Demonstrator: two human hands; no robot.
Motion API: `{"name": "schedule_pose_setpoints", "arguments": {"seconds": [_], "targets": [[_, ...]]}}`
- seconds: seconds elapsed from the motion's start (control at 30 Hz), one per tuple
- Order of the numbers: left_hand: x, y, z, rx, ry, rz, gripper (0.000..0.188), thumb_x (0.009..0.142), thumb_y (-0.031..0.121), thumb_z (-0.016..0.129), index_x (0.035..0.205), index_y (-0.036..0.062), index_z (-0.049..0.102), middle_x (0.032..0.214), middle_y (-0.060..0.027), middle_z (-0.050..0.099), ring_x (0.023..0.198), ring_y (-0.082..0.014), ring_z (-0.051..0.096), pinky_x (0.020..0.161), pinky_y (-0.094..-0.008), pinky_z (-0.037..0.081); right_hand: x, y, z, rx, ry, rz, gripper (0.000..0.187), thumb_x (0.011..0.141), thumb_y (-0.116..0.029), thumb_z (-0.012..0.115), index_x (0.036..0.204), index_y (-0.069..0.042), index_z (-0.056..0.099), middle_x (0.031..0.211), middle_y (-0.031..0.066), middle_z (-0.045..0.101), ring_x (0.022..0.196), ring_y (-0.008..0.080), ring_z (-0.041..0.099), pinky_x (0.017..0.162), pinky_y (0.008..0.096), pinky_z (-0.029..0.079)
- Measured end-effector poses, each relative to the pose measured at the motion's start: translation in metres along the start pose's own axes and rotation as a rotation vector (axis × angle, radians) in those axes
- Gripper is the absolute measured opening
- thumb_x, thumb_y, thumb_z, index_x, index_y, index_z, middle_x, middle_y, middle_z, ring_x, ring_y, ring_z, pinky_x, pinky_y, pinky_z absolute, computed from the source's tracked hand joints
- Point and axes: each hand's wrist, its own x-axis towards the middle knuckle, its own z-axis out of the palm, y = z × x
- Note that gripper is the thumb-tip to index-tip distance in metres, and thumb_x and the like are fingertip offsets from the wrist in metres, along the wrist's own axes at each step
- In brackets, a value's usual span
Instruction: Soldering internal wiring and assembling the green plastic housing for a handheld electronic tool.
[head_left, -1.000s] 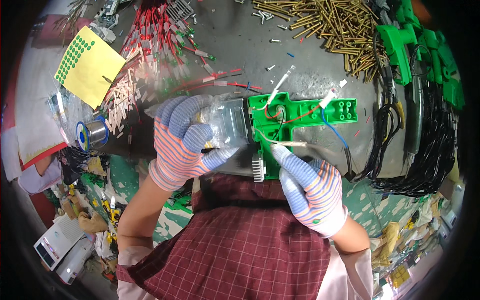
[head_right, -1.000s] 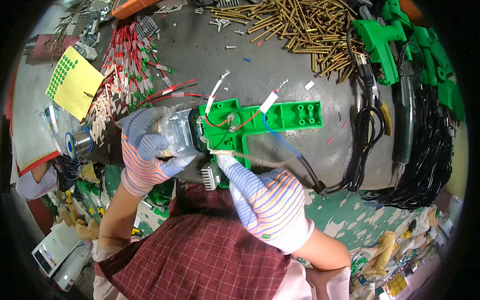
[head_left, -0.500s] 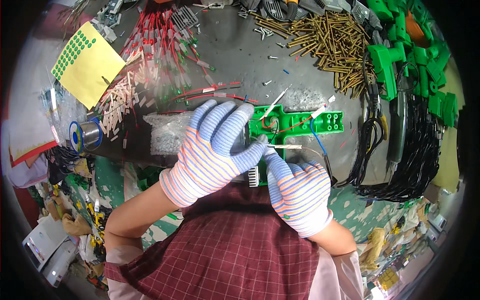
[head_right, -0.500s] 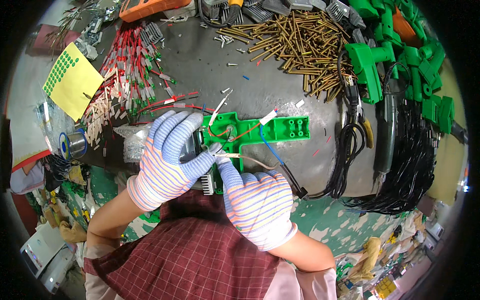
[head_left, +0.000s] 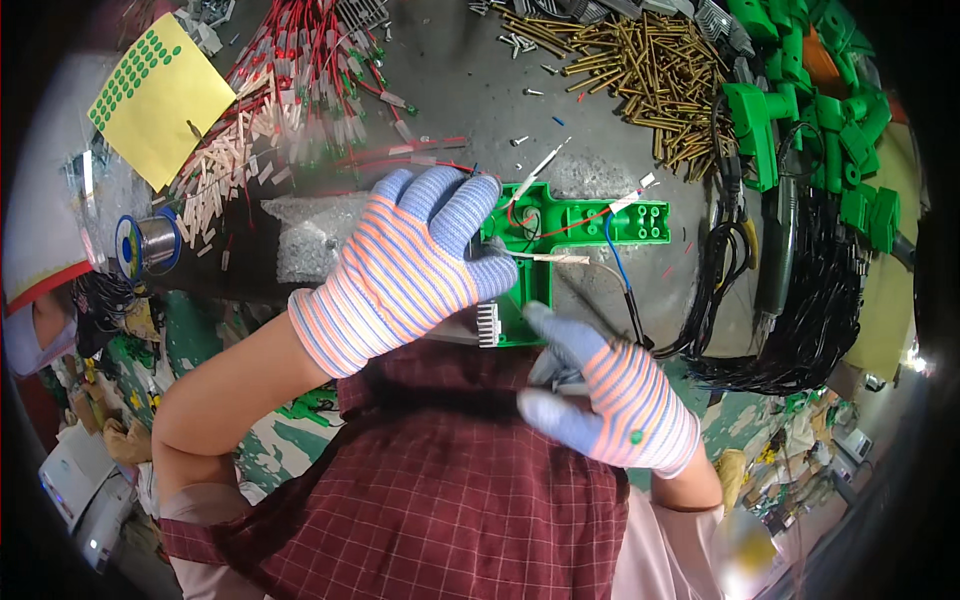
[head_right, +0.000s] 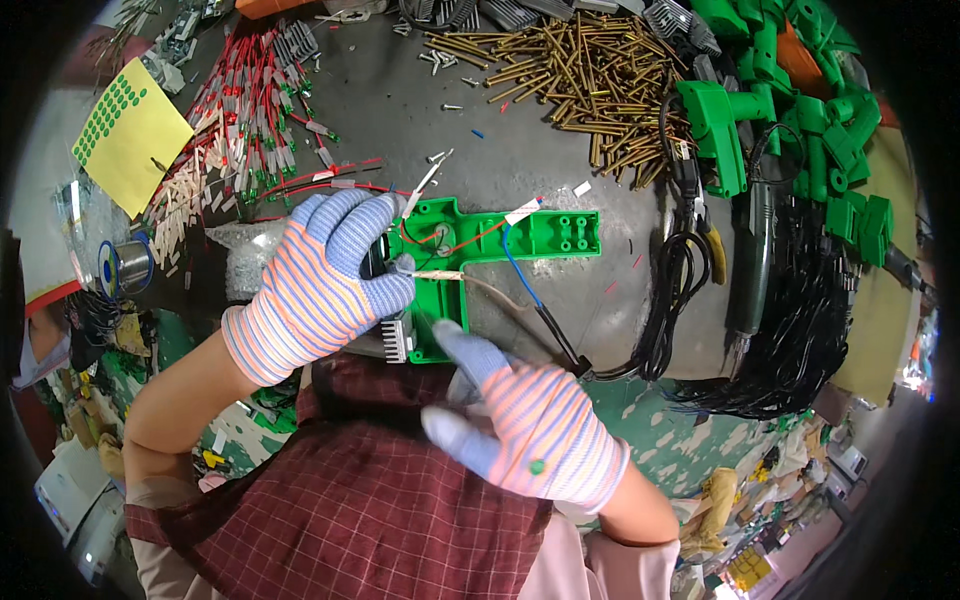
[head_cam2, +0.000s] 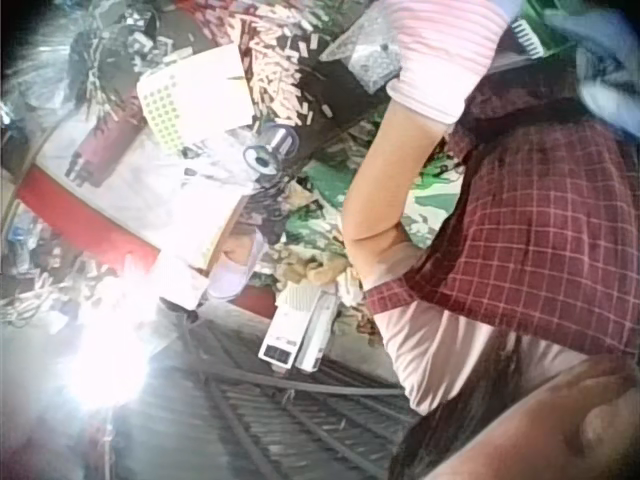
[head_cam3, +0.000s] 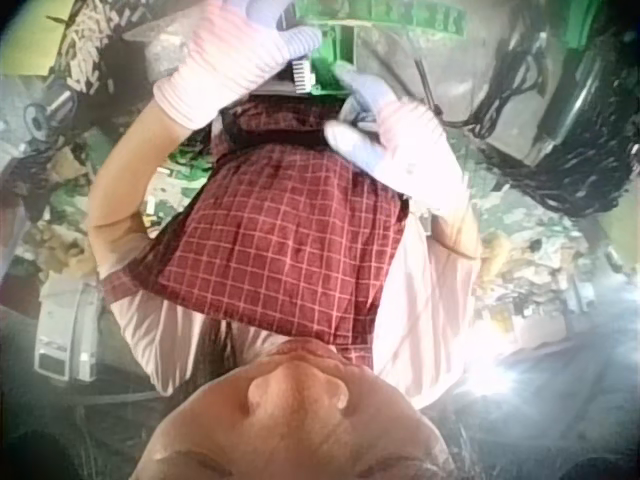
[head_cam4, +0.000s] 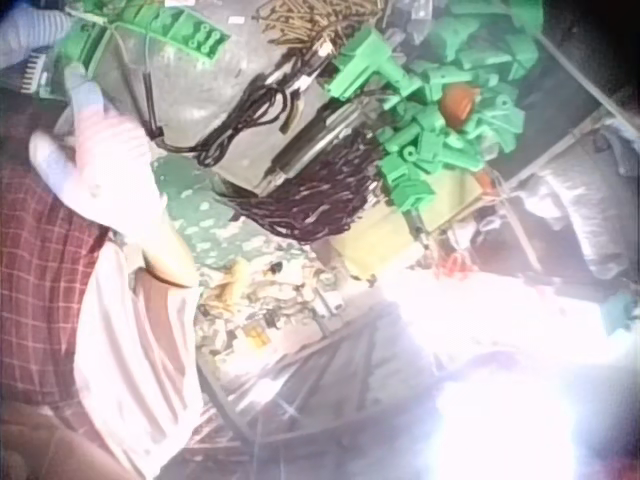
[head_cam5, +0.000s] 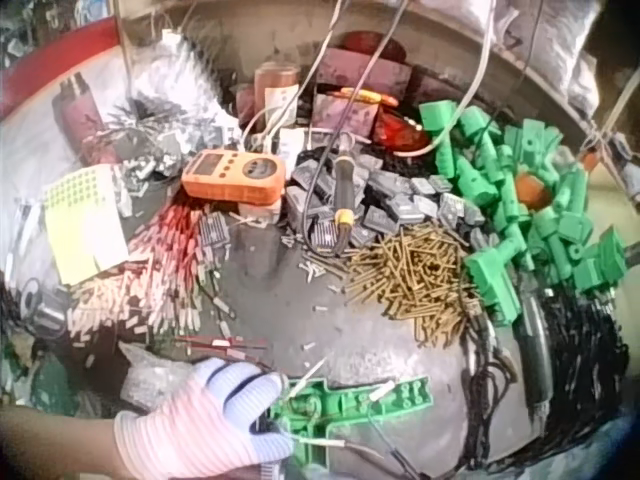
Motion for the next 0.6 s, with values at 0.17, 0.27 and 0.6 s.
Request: {"name": "schedule_pose_setpoints", "arguments": {"seconds": [0.17,0.27,0.6], "targets": [[-0.001,-0.002,0.006,-0.021,0.052,0.035,0.015,0.077,0.026,0.071,0.090,0.0195,0.067,0.119,-0.0179,0.059,0.109,-0.0402,0.054,0.092,-0.0539,0.044,-0.019,0.020,0.009,0.503,-0.115,0.045,0.077,0.081,-0.021,0.080,0.146,-0.006,0.041,0.121,0.0145,0.066,0.107,0.0251,0.067,0.095,0.0372,0.051],[-0.001,-0.003,0.006,-0.032,0.054,0.030,0.017,0.078,0.026,0.070,0.092,0.0183,0.066,0.120,-0.0183,0.059,0.109,-0.0401,0.054,0.093,-0.0538,0.044,-0.024,0.028,0.018,0.462,-0.070,0.009,0.070,0.083,-0.023,0.078,0.143,-0.008,0.046,0.130,0.0156,0.062,0.111,0.0255,0.066,0.095,0.0339,0.051],[-0.001,0.000,0.004,-0.052,0.046,0.030,0.015,0.076,0.025,0.071,0.090,0.0193,0.067,0.122,-0.0164,0.059,0.111,-0.0393,0.054,0.094,-0.0528,0.043,0.024,-0.009,-0.004,-0.407,-0.146,-0.184,0.042,0.086,-0.044,0.065,0.098,-0.005,0.059,0.062,0.0177,0.061,0.061,0.0384,0.063,0.055,0.0468,0.050]]}}
